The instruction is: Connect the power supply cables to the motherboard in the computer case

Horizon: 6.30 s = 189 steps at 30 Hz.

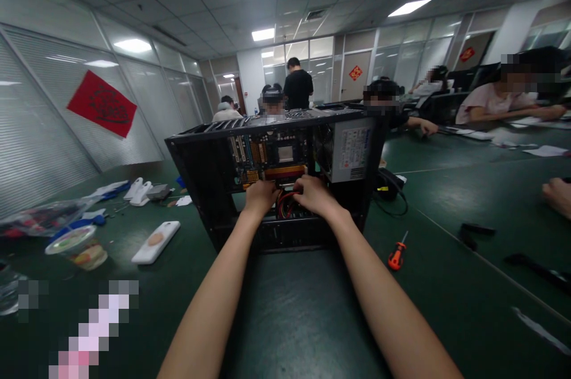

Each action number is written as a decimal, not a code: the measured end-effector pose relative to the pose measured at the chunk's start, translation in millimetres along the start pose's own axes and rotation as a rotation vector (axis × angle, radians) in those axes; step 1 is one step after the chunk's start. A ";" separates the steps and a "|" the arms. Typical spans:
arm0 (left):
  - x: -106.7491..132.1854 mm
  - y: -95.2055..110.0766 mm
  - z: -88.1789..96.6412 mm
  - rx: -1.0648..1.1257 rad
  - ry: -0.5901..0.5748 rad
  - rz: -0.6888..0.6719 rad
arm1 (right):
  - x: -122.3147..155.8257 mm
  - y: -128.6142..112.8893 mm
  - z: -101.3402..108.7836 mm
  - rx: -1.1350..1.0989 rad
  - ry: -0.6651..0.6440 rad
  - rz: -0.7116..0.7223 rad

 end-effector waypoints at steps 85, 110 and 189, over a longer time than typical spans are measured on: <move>27.2 16.7 2.5 0.247 0.033 -0.030 | -18.2 13.4 -15.7 0.134 -0.053 -0.251; 30.7 25.7 7.5 0.029 0.000 -0.131 | -17.8 13.5 -10.7 0.166 -0.053 -0.318; 22.8 15.6 -4.7 0.153 -0.045 -0.009 | -13.6 5.0 -9.1 0.214 -0.131 -0.283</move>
Point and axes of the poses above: each hand's wrist, its own x-axis away from the middle knuckle, its own z-axis out of the back of the hand, y = z × x, the point moved 5 cm from there along -x, towards the middle knuckle, and after that the axes turned 5 degrees about -z, right-handed, at the moved point
